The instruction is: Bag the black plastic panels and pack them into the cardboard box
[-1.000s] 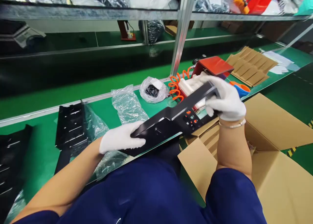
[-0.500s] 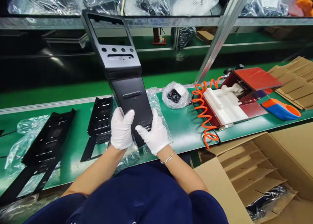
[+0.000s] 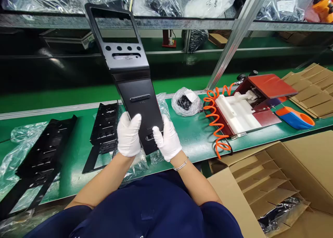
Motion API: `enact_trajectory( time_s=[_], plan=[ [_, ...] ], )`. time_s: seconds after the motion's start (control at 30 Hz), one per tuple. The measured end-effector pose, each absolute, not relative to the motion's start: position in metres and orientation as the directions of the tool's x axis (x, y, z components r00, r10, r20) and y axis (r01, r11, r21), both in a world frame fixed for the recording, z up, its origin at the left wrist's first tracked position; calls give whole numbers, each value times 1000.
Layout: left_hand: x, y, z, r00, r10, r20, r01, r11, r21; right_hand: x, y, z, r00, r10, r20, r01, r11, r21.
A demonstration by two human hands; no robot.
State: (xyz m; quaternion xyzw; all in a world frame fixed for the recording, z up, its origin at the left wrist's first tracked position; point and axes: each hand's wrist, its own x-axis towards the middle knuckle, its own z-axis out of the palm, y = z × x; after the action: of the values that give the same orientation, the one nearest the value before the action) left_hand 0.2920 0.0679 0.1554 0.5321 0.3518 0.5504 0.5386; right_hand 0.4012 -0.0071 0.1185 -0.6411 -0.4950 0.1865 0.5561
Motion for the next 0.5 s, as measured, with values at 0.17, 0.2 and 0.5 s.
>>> enact_trajectory(
  time_s=[0.17, 0.2, 0.5],
  plan=[
    [296, 69, 150, 205, 950, 234, -248, -181, 952, 412, -11, 139, 448, 889, 94, -62, 136, -989],
    [297, 68, 149, 238, 927, 291, -210, -243, 947, 413, -11, 141, 456, 887, 75, -103, 137, -985],
    [302, 55, 142, 458, 811, 365, 151, -475, 867, 397, -13, 145, 681, 712, 171, 5, 229, -973]
  ],
)
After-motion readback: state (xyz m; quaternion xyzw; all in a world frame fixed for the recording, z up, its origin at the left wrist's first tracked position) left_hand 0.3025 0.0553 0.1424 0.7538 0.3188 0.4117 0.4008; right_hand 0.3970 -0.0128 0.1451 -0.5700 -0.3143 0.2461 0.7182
